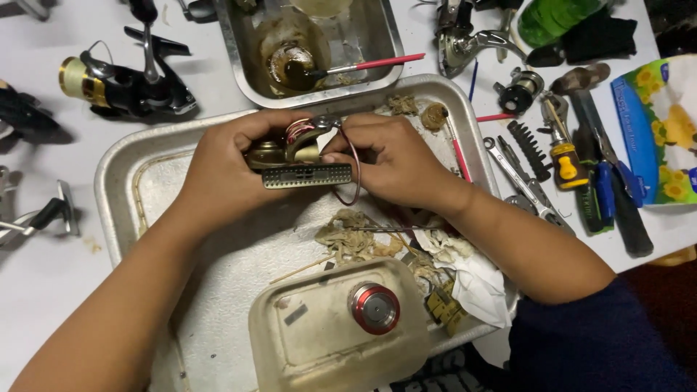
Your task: Disassembling, cleaning, and reassembling fishing reel components on a metal tray using various tools.
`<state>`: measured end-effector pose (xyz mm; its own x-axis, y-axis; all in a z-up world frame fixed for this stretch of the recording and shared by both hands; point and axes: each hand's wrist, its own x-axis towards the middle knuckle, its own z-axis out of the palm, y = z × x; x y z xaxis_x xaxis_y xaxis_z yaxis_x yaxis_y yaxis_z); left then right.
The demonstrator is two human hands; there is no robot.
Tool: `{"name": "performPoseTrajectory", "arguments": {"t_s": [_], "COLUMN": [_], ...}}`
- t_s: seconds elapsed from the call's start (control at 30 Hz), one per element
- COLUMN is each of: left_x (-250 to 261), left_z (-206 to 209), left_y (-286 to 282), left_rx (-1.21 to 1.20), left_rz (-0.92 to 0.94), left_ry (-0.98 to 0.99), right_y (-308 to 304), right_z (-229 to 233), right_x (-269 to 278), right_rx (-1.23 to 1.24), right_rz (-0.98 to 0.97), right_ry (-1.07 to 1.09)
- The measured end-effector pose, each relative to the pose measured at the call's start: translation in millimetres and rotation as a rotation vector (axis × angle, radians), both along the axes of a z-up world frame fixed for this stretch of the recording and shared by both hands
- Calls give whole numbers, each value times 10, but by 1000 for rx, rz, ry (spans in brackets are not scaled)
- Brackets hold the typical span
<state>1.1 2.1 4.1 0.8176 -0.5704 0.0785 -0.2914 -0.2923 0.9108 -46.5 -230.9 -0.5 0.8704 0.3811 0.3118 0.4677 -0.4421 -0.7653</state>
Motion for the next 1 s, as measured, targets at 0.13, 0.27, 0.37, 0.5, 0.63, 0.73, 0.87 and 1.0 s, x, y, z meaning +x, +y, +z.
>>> {"name": "performPoseTrajectory", "arguments": {"t_s": [0.13, 0.27, 0.37, 0.5, 0.63, 0.73, 0.87, 1.0], "left_x": [-25, -23, -11, -17, -20, -17, -15, -8], "left_z": [91, 81, 62, 69, 68, 57, 76, 48], "left_y": [-22, -24, -16, -22, -18, -16, -22, -10], "left_rx": [-46, -93, -88, -71, -85, -107, -101, -133], "left_rz": [8, 1, -19, -1, 0, -43, -27, -52], "left_ry": [57, 86, 50, 61, 72, 60, 57, 38], "right_y": [-3, -18, -30, -32, -56, -76, -41, -67], "right_z": [-40, -50, -63, -63, -71, -62, -20, -79], "right_x": [-16, -4, 3, -25, -14, 10, -19, -10], "right_rx": [-4, 27, 85, -13, -28, 237, -46, -72], "right_rz": [-50, -44, -41, -83, -62, -48, -28, -55], "right_ry": [-70, 50, 175, -9, -25, 545, -27, -32]}}
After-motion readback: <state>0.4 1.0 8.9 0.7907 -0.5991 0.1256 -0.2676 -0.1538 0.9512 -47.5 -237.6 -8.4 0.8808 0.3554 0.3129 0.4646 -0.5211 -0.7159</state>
